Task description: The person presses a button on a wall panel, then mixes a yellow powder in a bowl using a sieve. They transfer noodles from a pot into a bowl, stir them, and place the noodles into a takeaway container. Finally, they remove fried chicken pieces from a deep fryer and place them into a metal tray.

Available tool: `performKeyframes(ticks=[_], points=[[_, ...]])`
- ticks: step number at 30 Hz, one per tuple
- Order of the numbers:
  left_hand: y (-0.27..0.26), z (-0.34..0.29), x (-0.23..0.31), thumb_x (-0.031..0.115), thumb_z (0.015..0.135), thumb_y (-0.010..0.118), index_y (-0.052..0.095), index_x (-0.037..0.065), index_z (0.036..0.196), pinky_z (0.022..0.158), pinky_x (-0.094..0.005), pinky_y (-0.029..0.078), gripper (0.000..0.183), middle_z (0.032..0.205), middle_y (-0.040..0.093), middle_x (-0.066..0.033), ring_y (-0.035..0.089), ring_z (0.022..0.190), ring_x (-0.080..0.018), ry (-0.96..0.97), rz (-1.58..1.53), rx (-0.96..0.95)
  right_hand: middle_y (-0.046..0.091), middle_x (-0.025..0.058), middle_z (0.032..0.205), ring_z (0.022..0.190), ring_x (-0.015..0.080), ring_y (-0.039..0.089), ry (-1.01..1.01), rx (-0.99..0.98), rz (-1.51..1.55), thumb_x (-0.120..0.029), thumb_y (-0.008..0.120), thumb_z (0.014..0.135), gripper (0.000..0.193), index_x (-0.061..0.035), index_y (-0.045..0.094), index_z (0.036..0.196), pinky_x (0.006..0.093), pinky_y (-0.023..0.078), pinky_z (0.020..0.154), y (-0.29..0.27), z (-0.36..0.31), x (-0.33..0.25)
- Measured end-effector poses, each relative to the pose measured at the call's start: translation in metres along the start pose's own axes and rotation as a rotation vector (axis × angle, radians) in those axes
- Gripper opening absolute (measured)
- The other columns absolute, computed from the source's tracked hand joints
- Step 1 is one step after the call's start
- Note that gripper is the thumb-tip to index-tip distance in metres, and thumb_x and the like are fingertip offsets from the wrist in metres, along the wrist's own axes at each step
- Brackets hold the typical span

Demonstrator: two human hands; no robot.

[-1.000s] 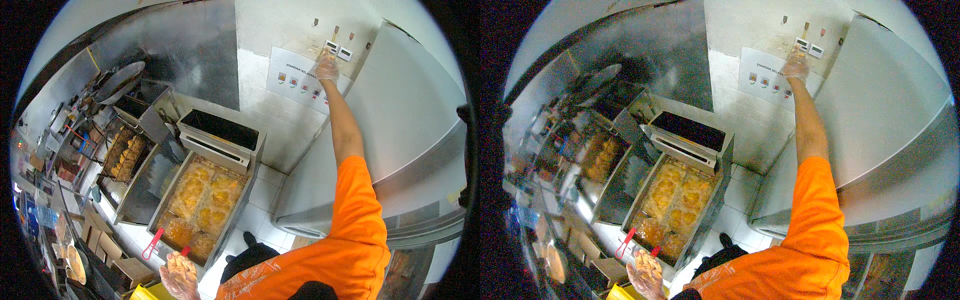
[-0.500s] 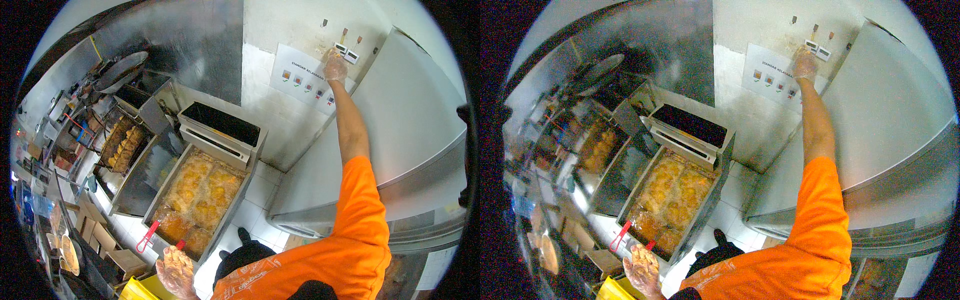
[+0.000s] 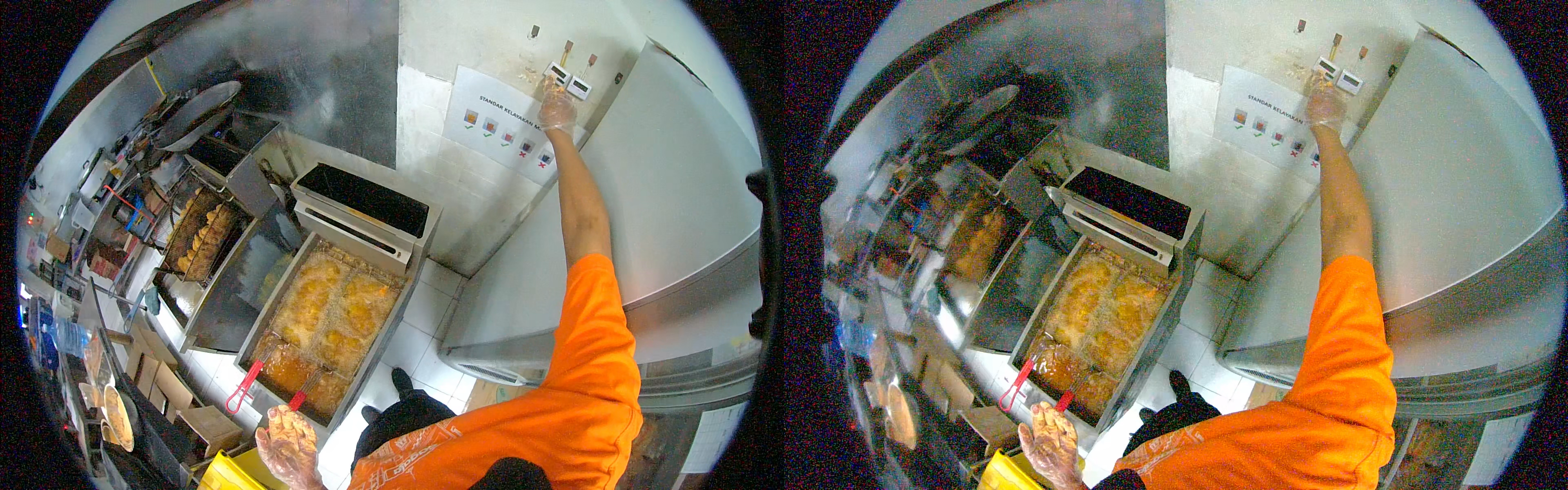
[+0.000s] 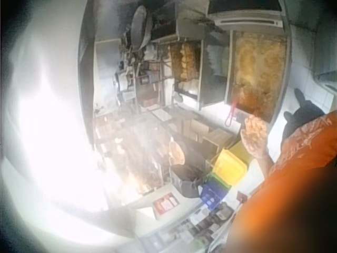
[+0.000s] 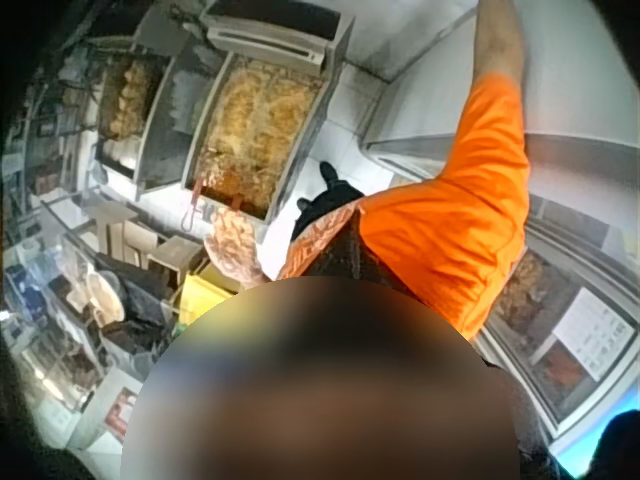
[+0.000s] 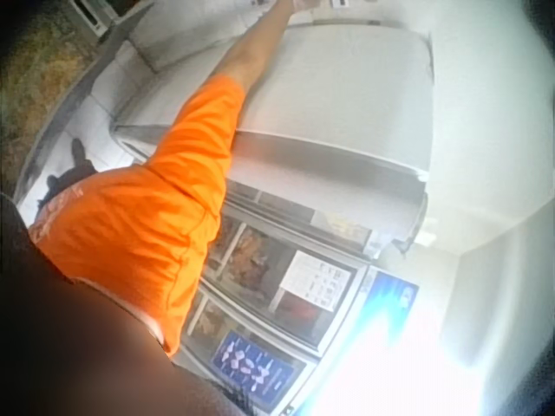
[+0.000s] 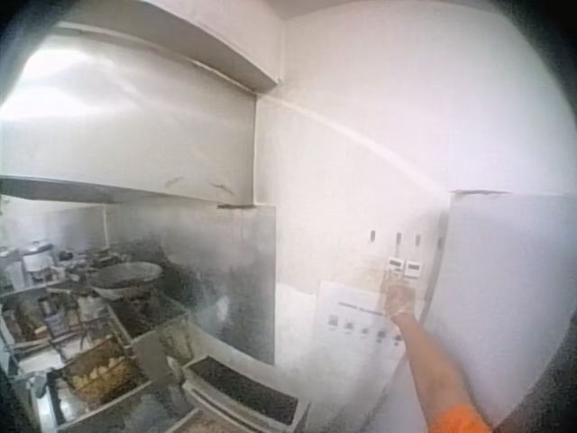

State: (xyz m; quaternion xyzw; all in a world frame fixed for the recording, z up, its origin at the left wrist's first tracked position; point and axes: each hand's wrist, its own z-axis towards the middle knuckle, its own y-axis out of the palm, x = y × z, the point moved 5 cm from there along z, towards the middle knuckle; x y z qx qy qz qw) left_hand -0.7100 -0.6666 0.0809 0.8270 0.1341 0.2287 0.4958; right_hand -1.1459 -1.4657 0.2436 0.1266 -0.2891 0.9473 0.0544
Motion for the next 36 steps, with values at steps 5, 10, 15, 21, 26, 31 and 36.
performKeyframes(ticks=[5, 10, 15, 21, 26, 31, 36], points=[[-0.012, 0.02, -0.011, 0.045, 0.102, 0.058, 0.06, 0.007, 0.14, 0.108, -0.0482, 0.047, 0.054, 0.146, 0.06, -0.0115, 0.059, 0.129, -0.0294, -0.029, 0.049, -0.034, 0.069, 0.0173, 0.115, 0.101, 0.0337, 0.071, 0.029, -0.105, 0.003, -0.012, 0.05, 0.094, 0.065, -0.016, 0.039, 0.158, 0.0481, 0.06, 0.081, 0.004, -0.002, -0.002], [-0.014, 0.025, -0.01, 0.046, 0.101, 0.059, 0.061, 0.007, 0.138, 0.105, -0.048, 0.049, 0.054, 0.143, 0.061, -0.0118, 0.061, 0.124, -0.0292, -0.006, 0.069, 0.015, 0.069, 0.0173, 0.111, 0.098, 0.0336, 0.071, -0.015, -0.154, -0.03, -0.012, 0.049, 0.096, 0.06, -0.0117, 0.043, 0.155, 0.0465, 0.059, 0.08, -0.006, 0.0, -0.003], [-0.013, 0.026, -0.008, 0.044, 0.101, 0.06, 0.06, 0.005, 0.139, 0.104, -0.0515, 0.05, 0.054, 0.141, 0.063, -0.0153, 0.063, 0.122, -0.0329, 0.007, -0.008, 0.064, 0.074, 0.0136, 0.11, 0.096, 0.0363, 0.073, -0.026, -0.047, 0.08, -0.019, 0.05, 0.1, 0.043, -0.0085, 0.056, 0.142, 0.0481, 0.059, 0.082, -0.013, 0.024, -0.01], [-0.024, 0.005, -0.011, 0.044, 0.101, 0.06, 0.061, 0.006, 0.139, 0.105, -0.0508, 0.049, 0.054, 0.143, 0.062, -0.0141, 0.061, 0.124, -0.0313, 0.023, -0.027, 0.031, 0.067, 0.02, 0.126, 0.122, 0.0352, 0.064, -0.008, -0.188, 0.076, -0.015, 0.053, 0.099, 0.035, -0.0028, 0.062, 0.13, 0.0483, 0.051, 0.101, -0.012, 0.019, -0.037], [-0.033, -0.015, -0.005, 0.049, 0.102, 0.055, 0.056, 0.008, 0.144, 0.106, -0.0479, 0.047, 0.058, 0.145, 0.06, -0.012, 0.059, 0.125, -0.0292, 0.09, 0.004, 0.186, 0.063, 0.0236, 0.135, 0.131, 0.0381, 0.057, -0.177, 0.119, 0.431, -0.016, 0.053, 0.1, 0.039, -0.003, 0.059, 0.137, 0.0497, 0.045, 0.111, -0.057, -0.003, -0.122], [-0.056, -0.024, 0.024, 0.052, 0.104, 0.047, 0.05, 0.008, 0.146, 0.11, -0.0501, 0.042, 0.062, 0.153, 0.051, -0.0158, 0.054, 0.13, -0.0338, -0.042, -0.113, 0.021, 0.062, 0.0227, 0.136, 0.131, 0.0402, 0.055, -0.327, 0.379, 0.999, -0.024, 0.048, 0.108, 0.036, -0.0035, 0.063, 0.134, 0.051, 0.04, 0.114, -0.228, -0.054, -0.228], [-0.142, -0.102, 0.154, 0.042, 0.107, 0.047, 0.058, 0.001, 0.137, 0.112, -0.0532, 0.045, 0.052, 0.144, 0.059, -0.0223, 0.06, 0.128, -0.0378, -0.007, -0.236, -0.156, 0.07, 0.0143, 0.109, 0.106, 0.0325, 0.065, -0.347, -0.205, 1.479, -0.024, 0.063, 0.103, 0.026, -0.0052, 0.07, 0.12, 0.0454, 0.049, 0.101, -0.524, -0.209, -0.352]])
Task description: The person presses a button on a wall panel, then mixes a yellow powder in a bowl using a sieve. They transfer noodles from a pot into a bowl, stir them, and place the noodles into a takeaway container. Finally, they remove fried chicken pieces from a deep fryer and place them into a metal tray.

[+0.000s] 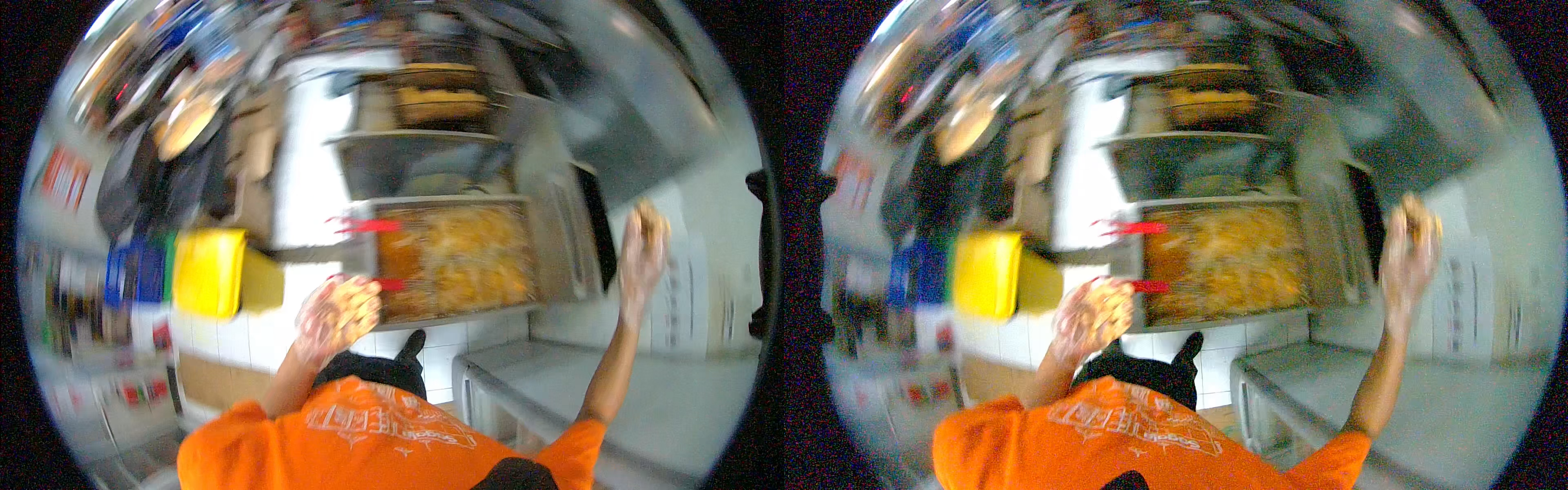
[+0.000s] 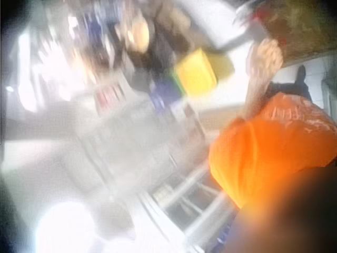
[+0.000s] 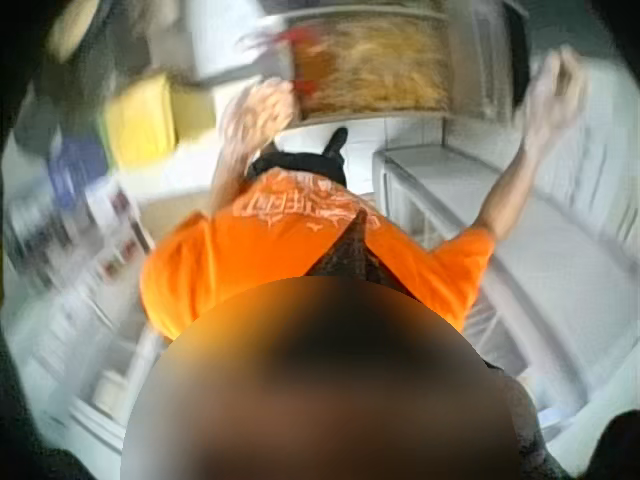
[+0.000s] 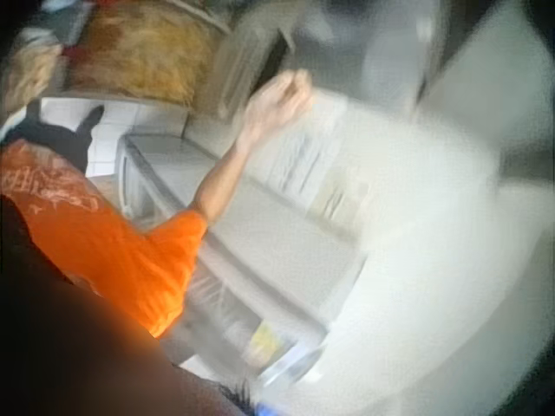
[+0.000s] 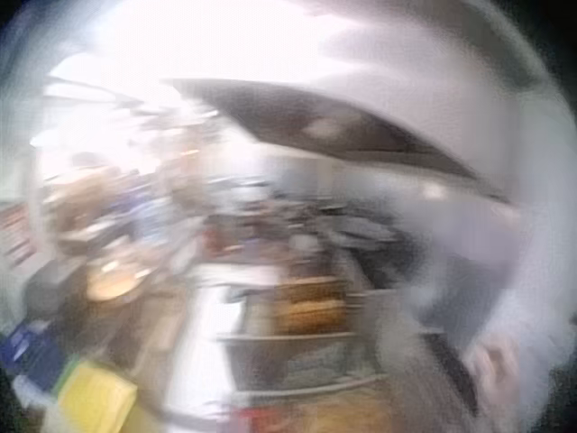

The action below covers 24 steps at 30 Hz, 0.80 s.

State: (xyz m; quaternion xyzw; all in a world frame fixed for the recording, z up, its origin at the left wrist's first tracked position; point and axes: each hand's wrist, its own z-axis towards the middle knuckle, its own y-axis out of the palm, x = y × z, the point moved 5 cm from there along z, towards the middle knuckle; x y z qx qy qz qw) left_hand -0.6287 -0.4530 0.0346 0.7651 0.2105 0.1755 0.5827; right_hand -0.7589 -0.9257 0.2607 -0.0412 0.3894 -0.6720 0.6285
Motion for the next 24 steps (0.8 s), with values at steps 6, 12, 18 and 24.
performKeyframes(ticks=[6, 12, 18, 24], points=[[-0.078, -0.14, 0.176, 0.036, 0.104, 0.055, 0.054, 0.0, 0.14, 0.11, -0.0531, 0.047, 0.051, 0.143, 0.059, -0.0227, 0.061, 0.125, -0.0382, 0.103, -0.151, 0.07, 0.071, 0.0134, 0.114, 0.11, 0.0323, 0.066, -0.255, -0.46, 0.27, -0.019, 0.07, 0.098, 0.022, -0.0056, 0.069, 0.115, 0.045, 0.05, 0.101, 0.163, -0.161, -0.33], [-0.142, -0.237, 0.385, 0.038, 0.103, 0.059, 0.061, 0.003, 0.129, 0.103, -0.0502, 0.053, 0.044, 0.13, 0.065, -0.0192, 0.065, 0.117, -0.0347, 0.351, -0.079, 0.178, 0.07, 0.0113, 0.109, 0.1, 0.0258, 0.066, 0.076, -0.756, 0.626, -0.008, 0.069, 0.095, 0.014, -0.0017, 0.069, 0.108, 0.0376, 0.052, 0.09, 0.36, -0.239, -0.521], [-0.239, -0.204, 0.576, 0.039, 0.103, 0.058, 0.063, 0.005, 0.119, 0.091, -0.0465, 0.058, 0.038, 0.117, 0.07, -0.016, 0.069, 0.103, -0.033, 0.519, -0.117, 0.243, 0.068, 0.0107, 0.099, 0.09, 0.0226, 0.063, -0.004, -0.91, 0.607, -0.01, 0.065, 0.097, 0.012, 0.0, 0.068, 0.104, 0.0355, 0.05, 0.083, 0.51, -0.241, -0.619], [-0.423, -0.11, 0.802, 0.037, 0.102, 0.059, 0.065, 0.009, 0.097, 0.077, -0.0388, 0.059, 0.029, 0.096, 0.072, -0.0111, 0.069, 0.083, -0.0278, 0.658, -0.08, 0.517, 0.071, 0.0174, 0.103, 0.097, 0.0358, 0.068, -0.007, -1.069, 0.447, -0.016, 0.066, 0.098, 0.017, -0.0024, 0.069, 0.107, 0.0435, 0.053, 0.088, 0.686, -0.205, -0.647]])
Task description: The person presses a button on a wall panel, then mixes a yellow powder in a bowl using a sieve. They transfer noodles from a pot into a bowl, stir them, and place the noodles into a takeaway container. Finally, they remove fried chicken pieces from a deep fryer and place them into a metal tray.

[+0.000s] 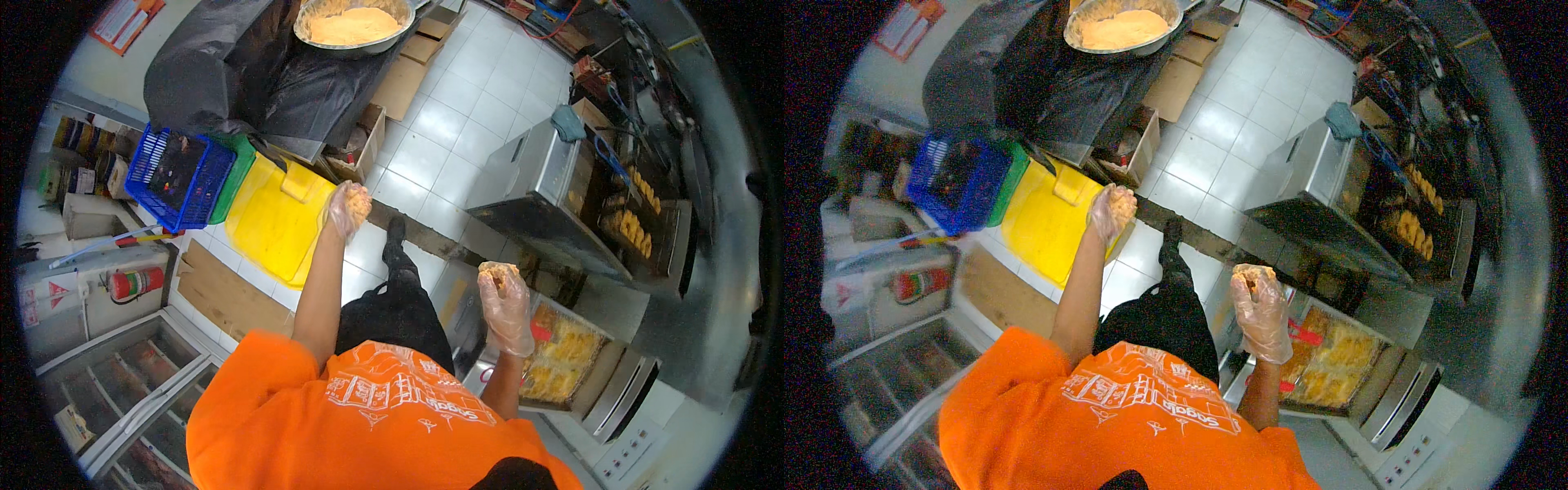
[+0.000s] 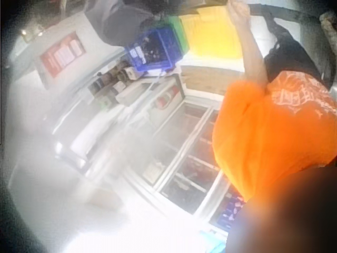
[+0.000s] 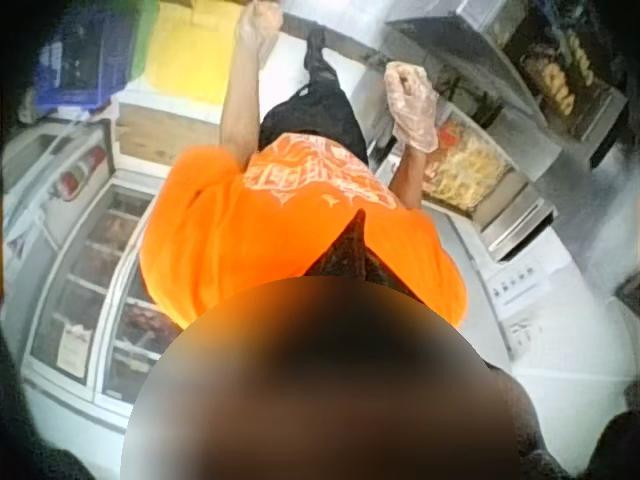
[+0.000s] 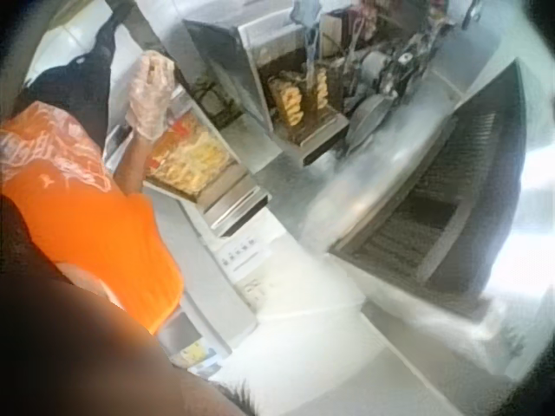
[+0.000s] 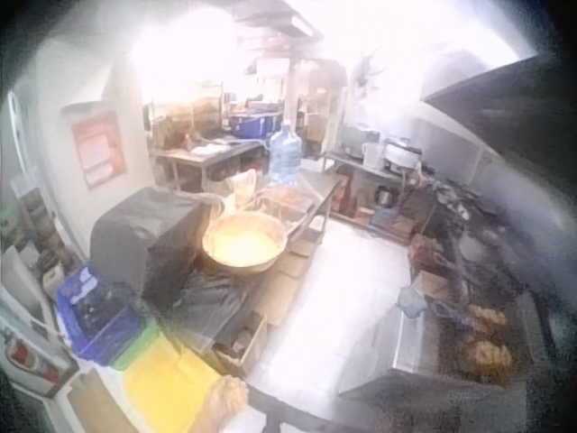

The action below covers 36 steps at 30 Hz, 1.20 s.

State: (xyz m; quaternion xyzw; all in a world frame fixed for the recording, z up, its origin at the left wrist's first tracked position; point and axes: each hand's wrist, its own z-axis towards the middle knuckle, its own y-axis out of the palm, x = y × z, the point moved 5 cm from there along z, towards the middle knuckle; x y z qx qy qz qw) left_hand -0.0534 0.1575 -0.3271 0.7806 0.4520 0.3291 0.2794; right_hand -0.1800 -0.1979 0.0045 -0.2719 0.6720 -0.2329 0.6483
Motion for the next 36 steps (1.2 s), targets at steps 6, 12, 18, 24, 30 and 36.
performKeyframes(ticks=[6, 12, 18, 24, 30, 36], points=[[-0.028, 0.226, 0.115, 0.044, 0.103, 0.05, 0.073, 0.003, 0.107, 0.086, -0.0472, 0.056, 0.047, 0.099, 0.075, -0.018, 0.073, 0.098, -0.0377, 0.345, 1.84, 0.659, 0.071, 0.0186, 0.104, 0.099, 0.0369, 0.068, 0.067, -0.145, -0.097, -0.019, 0.062, 0.099, 0.019, -0.0024, 0.069, 0.105, 0.043, 0.054, 0.088, 0.074, 0.191, 0.036], [-0.035, 0.393, 0.16, 0.04, 0.098, 0.05, 0.063, 0.005, 0.137, 0.114, -0.0449, 0.043, 0.055, 0.143, 0.06, -0.0224, 0.057, 0.133, -0.0398, -0.167, 1.938, 0.622, 0.07, 0.0195, 0.104, 0.099, 0.0397, 0.068, 0.172, -0.353, -0.119, -0.025, 0.063, 0.099, 0.022, -0.0057, 0.069, 0.107, 0.0461, 0.054, 0.085, 0.147, 0.317, 0.088], [-0.074, 0.545, 0.188, 0.034, 0.099, 0.049, 0.065, 0.003, 0.131, 0.105, -0.0473, 0.049, 0.048, 0.134, 0.064, -0.0233, 0.063, 0.122, -0.0409, -0.289, 1.934, 0.71, 0.071, 0.0185, 0.102, 0.096, 0.0377, 0.069, 0.463, -0.383, -0.105, -0.024, 0.066, 0.098, 0.023, -0.0054, 0.071, 0.109, 0.0458, 0.054, 0.084, 0.201, 0.412, 0.172], [-0.077, 0.559, 0.186, 0.028, 0.1, 0.048, 0.067, 0.0, 0.125, 0.097, -0.0497, 0.054, 0.042, 0.124, 0.069, -0.0242, 0.068, 0.112, -0.042, -0.3, 1.89, 0.766, 0.07, 0.0199, 0.103, 0.097, 0.0389, 0.069, 0.412, -0.396, -0.068, -0.024, 0.065, 0.098, 0.022, -0.0055, 0.07, 0.11, 0.0454, 0.054, 0.086, 0.203, 0.469, 0.162], [-0.017, 0.387, 0.127, 0.022, 0.099, 0.052, 0.064, 0.003, 0.118, 0.087, -0.0523, 0.057, 0.029, 0.116, 0.068, -0.0276, 0.07, 0.105, -0.0425, -0.003, 2.107, 0.701, 0.071, 0.0205, 0.105, 0.101, 0.0389, 0.07, 0.295, -0.398, 0.005, -0.024, 0.063, 0.098, 0.025, -0.0046, 0.071, 0.111, 0.045, 0.054, 0.089, 0.163, 0.474, 0.119], [0.089, 0.23, 0.115, 0.026, 0.097, 0.061, 0.061, 0.009, 0.113, 0.067, -0.0482, 0.056, 0.023, 0.084, 0.065, -0.0147, 0.07, 0.08, -0.0303, 0.049, 1.787, 0.724, 0.068, 0.0069, 0.086, 0.081, 0.022, 0.066, 0.613, -0.257, 0.25, -0.036, 0.062, 0.101, 0.034, -0.0033, 0.069, 0.103, 0.035, 0.053, 0.072, 0.169, 0.473, 0.161]])
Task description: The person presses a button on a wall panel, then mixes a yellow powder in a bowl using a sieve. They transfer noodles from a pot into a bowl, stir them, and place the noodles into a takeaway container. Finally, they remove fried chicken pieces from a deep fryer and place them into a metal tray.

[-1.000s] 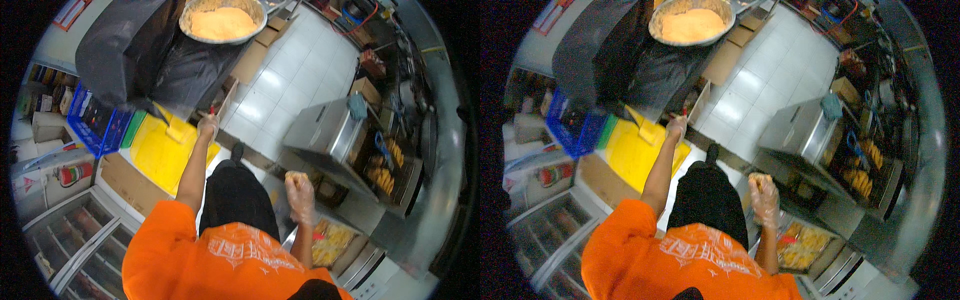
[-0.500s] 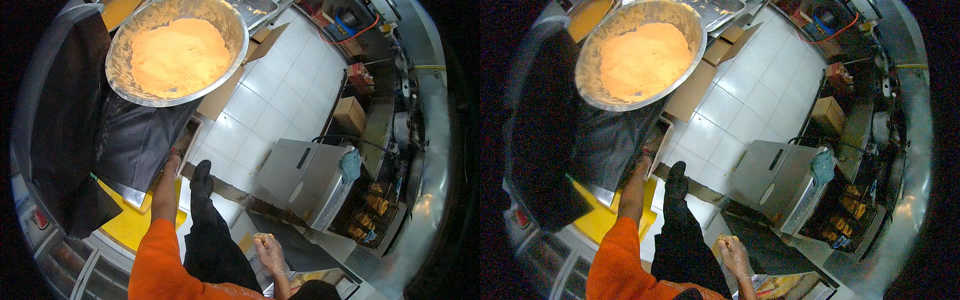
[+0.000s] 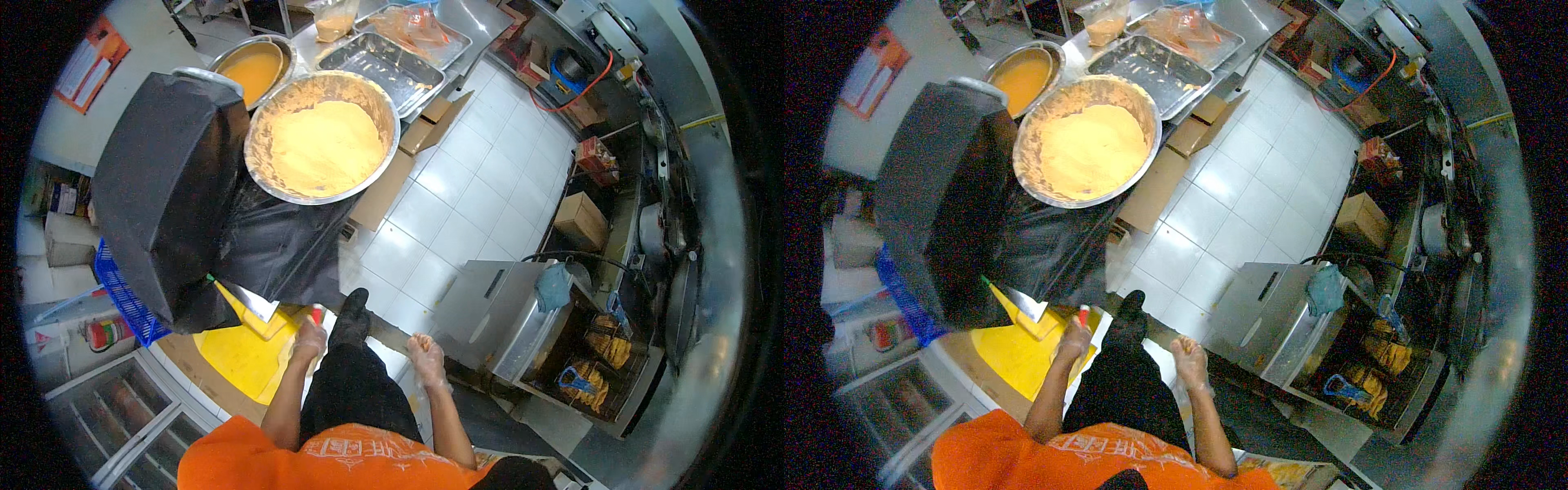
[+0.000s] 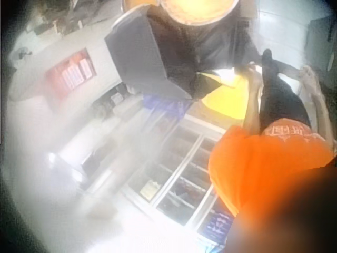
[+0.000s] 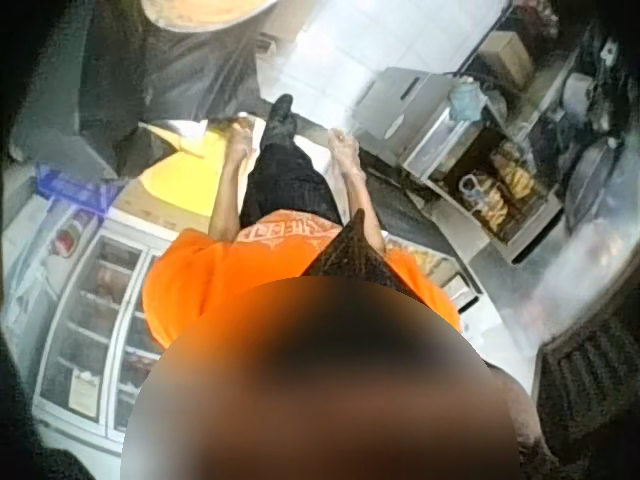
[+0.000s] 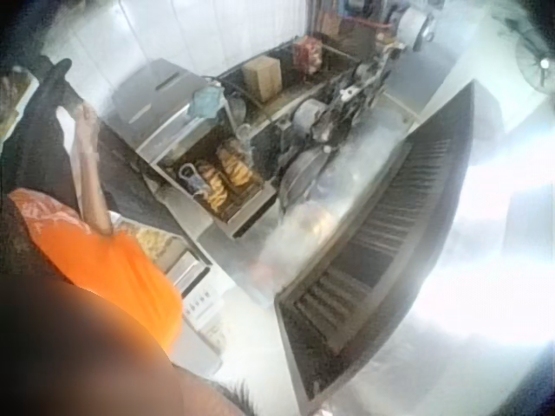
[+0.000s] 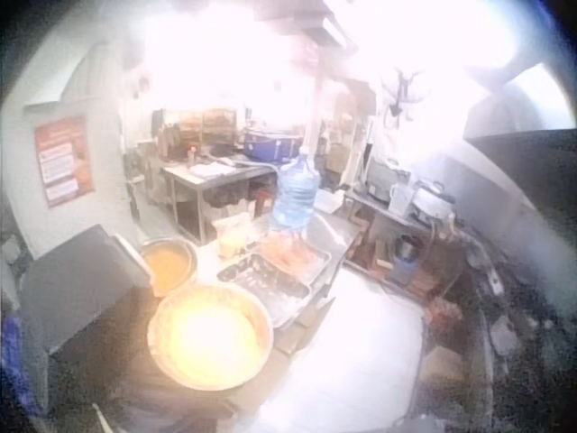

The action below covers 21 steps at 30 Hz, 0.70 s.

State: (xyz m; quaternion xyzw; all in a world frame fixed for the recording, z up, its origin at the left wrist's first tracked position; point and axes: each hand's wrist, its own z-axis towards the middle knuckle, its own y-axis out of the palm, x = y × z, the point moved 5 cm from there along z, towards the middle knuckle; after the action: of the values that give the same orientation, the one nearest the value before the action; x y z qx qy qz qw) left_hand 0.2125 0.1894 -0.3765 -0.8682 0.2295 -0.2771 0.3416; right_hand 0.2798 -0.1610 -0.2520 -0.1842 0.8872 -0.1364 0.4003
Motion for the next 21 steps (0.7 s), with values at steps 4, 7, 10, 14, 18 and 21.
performKeyframes(ticks=[4, 7, 10, 14, 18, 21], points=[[-0.037, -0.119, 0.062, 0.031, 0.099, 0.068, 0.058, 0.013, 0.117, 0.04, -0.0272, 0.037, 0.028, 0.064, 0.048, 0.0065, 0.048, 0.046, -0.009, -0.108, -0.891, -0.837, 0.06, 0.001, 0.085, 0.07, 0.016, 0.056, 0.406, 0.234, 0.647, -0.053, 0.061, 0.101, 0.045, -0.0081, 0.063, 0.103, 0.0302, 0.048, 0.059, -0.027, 0.02, 0.016], [-0.081, -0.181, 0.137, 0.033, 0.101, 0.068, 0.054, 0.009, 0.124, 0.038, -0.023, 0.032, 0.036, 0.063, 0.042, 0.0094, 0.041, 0.045, -0.0045, -0.1, -1.293, -1.359, 0.033, 0.0246, 0.161, 0.143, 0.0324, 0.04, 0.434, 0.409, 0.807, -0.076, 0.037, 0.099, 0.098, 0.0008, 0.026, 0.16, 0.0455, 0.035, 0.112, -0.074, 0.024, -0.018], [-0.127, -0.195, 0.2, 0.037, 0.102, 0.066, 0.054, 0.001, 0.132, 0.043, -0.0223, 0.031, 0.048, 0.066, 0.042, 0.0079, 0.039, 0.049, -0.0051, 0.103, -1.308, -1.5, 0.035, 0.0239, 0.162, 0.131, 0.0287, 0.053, 0.118, 0.135, 1.116, -0.08, 0.034, 0.096, 0.105, -0.0015, 0.019, 0.164, 0.0428, 0.044, 0.105, -0.105, 0.029, -0.103], [-0.188, -0.156, 0.254, 0.05, 0.101, 0.063, 0.056, 0.002, 0.135, 0.051, -0.0213, 0.034, 0.06, 0.071, 0.045, 0.007, 0.042, 0.057, -0.0045, 0.342, -1.125, -1.435, 0.064, 0.0118, 0.129, 0.1, 0.0226, 0.064, -0.161, 0.234, 0.943, -0.067, 0.052, 0.097, 0.078, -0.0069, 0.051, 0.146, 0.0344, 0.054, 0.083, -0.123, 0.042, -0.24], [-0.241, -0.084, 0.29, 0.036, 0.104, 0.061, 0.054, 0.009, 0.139, 0.073, -0.0314, 0.052, 0.045, 0.09, 0.065, -0.0063, 0.062, 0.077, -0.0176, 0.686, -0.691, -0.829, 0.069, 0.0099, 0.108, 0.085, 0.0217, 0.066, -0.356, 0.166, 0.697, -0.039, 0.065, 0.099, 0.046, -0.0052, 0.061, 0.13, 0.0346, 0.057, 0.078, -0.083, 0.08, -0.369], [-0.276, -0.039, 0.278, 0.028, 0.103, 0.061, 0.064, 0.01, 0.122, 0.087, -0.0384, 0.053, 0.027, 0.108, 0.069, -0.0115, 0.066, 0.096, -0.0251, 0.636, -0.486, -0.287, 0.069, 0.0082, 0.101, 0.082, 0.0214, 0.067, -0.327, -0.05, 0.755, -0.029, 0.067, 0.099, 0.033, -0.0046, 0.063, 0.121, 0.0347, 0.057, 0.076, -0.037, 0.109, -0.422]])
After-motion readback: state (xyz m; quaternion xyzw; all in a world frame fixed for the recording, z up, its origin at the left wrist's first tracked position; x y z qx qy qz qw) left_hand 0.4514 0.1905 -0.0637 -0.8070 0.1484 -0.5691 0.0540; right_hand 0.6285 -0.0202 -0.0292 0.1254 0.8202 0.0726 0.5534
